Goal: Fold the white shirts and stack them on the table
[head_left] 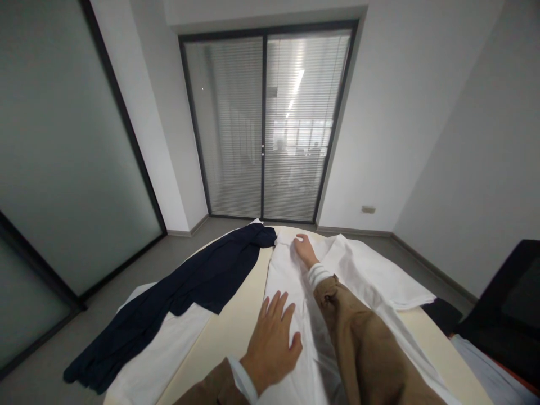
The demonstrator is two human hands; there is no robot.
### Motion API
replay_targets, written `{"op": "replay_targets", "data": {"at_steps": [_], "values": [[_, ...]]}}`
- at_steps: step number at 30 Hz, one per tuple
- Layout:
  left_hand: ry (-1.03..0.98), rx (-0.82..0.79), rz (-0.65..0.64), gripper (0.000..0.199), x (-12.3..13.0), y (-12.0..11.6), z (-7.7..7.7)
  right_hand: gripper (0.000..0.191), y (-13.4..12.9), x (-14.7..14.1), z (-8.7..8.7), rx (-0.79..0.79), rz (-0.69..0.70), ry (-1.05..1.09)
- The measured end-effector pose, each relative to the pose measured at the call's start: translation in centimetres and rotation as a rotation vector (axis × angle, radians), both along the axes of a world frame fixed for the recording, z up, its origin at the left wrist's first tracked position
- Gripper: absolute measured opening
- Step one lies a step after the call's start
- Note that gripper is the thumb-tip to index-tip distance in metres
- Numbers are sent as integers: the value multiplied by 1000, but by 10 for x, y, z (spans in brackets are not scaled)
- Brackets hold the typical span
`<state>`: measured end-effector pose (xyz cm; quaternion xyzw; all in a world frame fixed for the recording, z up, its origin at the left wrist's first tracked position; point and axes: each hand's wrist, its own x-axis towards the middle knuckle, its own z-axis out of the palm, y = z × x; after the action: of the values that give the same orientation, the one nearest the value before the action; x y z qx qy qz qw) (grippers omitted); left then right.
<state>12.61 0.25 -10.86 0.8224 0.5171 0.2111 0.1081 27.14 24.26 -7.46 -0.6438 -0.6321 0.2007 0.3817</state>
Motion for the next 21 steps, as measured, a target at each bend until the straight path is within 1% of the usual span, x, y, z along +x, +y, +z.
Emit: {"op": "replay_targets", "data": {"at_steps": [2, 6, 8, 12, 15, 17, 21], "values": [[-1, -3, -11, 55, -1, 0, 1, 47, 1, -6, 4, 26, 32, -78], [-4, -16, -12, 55, -1, 1, 2, 42, 5, -25, 14, 47, 166, -428], [-7, -23, -7, 54, -1, 1, 3, 39, 8, -33, 15, 27, 176, -485], [-19, -31, -3, 53, -1, 1, 4, 23, 16, -39, 11, 28, 142, -429], [-21, -38, -7, 53, -2, 2, 3, 18, 26, -35, 7, 30, 110, -337], [-16, -39, -8, 54, -2, 2, 2, 18, 35, -30, 5, 30, 76, -246], [-5, -31, -14, 56, -2, 2, 0, 30, 56, -21, 0, 80, 2, -16]]}}
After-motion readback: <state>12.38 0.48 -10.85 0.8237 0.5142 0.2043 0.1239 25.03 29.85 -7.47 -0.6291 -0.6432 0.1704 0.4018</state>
